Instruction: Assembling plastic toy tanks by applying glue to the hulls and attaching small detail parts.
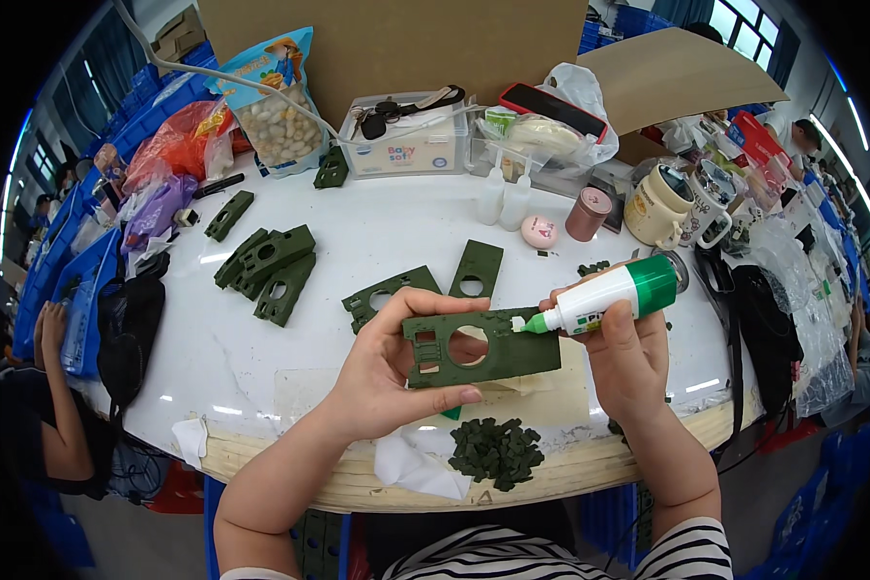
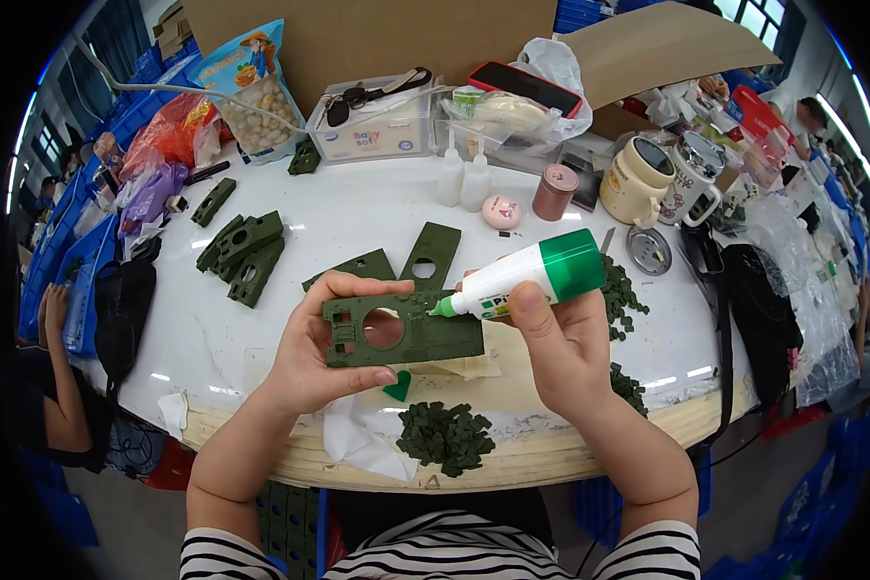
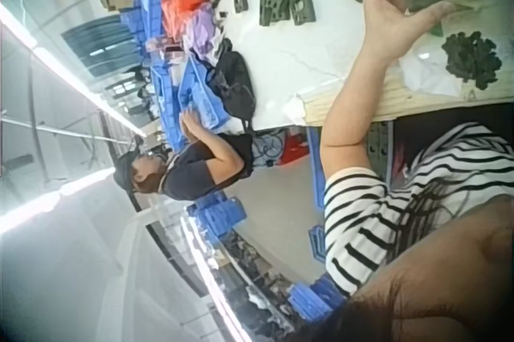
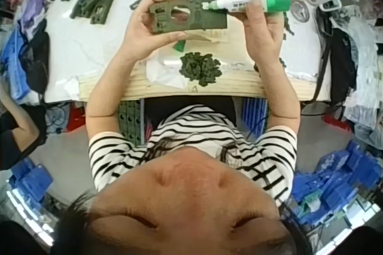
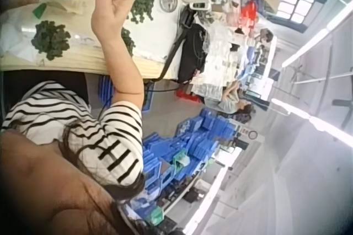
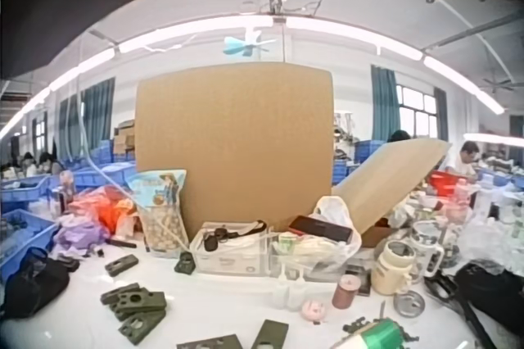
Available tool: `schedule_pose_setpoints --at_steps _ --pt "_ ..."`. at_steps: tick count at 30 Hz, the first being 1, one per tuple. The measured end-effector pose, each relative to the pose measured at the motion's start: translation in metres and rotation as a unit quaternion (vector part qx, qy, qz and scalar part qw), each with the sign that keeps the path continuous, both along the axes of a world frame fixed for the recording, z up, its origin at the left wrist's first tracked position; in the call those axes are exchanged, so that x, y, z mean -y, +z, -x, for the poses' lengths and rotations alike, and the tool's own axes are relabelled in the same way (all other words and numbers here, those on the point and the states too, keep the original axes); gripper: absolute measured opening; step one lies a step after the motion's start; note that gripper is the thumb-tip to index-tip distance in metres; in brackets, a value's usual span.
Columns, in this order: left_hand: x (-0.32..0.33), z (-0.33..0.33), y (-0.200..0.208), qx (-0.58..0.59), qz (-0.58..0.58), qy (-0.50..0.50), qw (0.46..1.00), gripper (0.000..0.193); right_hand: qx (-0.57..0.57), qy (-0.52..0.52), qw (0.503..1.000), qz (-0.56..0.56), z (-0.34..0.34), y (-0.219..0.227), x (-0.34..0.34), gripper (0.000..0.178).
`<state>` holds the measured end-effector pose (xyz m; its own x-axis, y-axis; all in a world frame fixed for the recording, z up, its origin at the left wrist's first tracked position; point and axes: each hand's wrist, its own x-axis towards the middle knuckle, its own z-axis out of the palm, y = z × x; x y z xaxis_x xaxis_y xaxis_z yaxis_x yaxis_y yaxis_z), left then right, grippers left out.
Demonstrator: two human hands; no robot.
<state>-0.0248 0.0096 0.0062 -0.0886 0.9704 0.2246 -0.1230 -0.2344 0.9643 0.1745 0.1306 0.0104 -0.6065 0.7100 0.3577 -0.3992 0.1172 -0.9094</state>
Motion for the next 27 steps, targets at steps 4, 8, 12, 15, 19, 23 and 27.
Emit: schedule_pose_setpoints --at_steps 4,8,12,15,19,23,27 --pt "-0.003 0.0 -0.005 0.17 -0.004 -0.011 0.985 0.064 -0.017 0.046 0.995 0.083 0.002 0.002 0.0 0.037" --pt "-0.003 0.008 -0.009 0.211 0.01 -0.113 0.971 0.058 -0.004 0.0 1.0 0.022 -0.003 0.003 -0.002 0.037" --pt "0.002 0.0 -0.006 0.224 0.095 -0.229 0.942 0.055 -0.031 -0.017 0.999 -0.029 -0.002 0.004 0.002 0.038" --pt "0.007 -0.008 -0.006 0.208 0.139 -0.273 0.929 0.051 -0.014 0.011 0.996 -0.083 0.0 0.003 0.005 0.041" --pt "0.007 -0.01 -0.005 0.195 0.158 -0.293 0.922 0.05 0.03 0.01 0.99 -0.134 0.004 0.003 0.008 0.043" --pt "0.007 -0.01 -0.006 0.192 0.168 -0.291 0.922 0.051 0.037 0.019 0.987 -0.152 0.005 0.004 0.011 0.045" --pt "0.007 -0.01 -0.005 0.197 0.167 -0.288 0.922 0.051 0.0 0.05 0.986 -0.156 0.005 0.0 0.008 0.035"
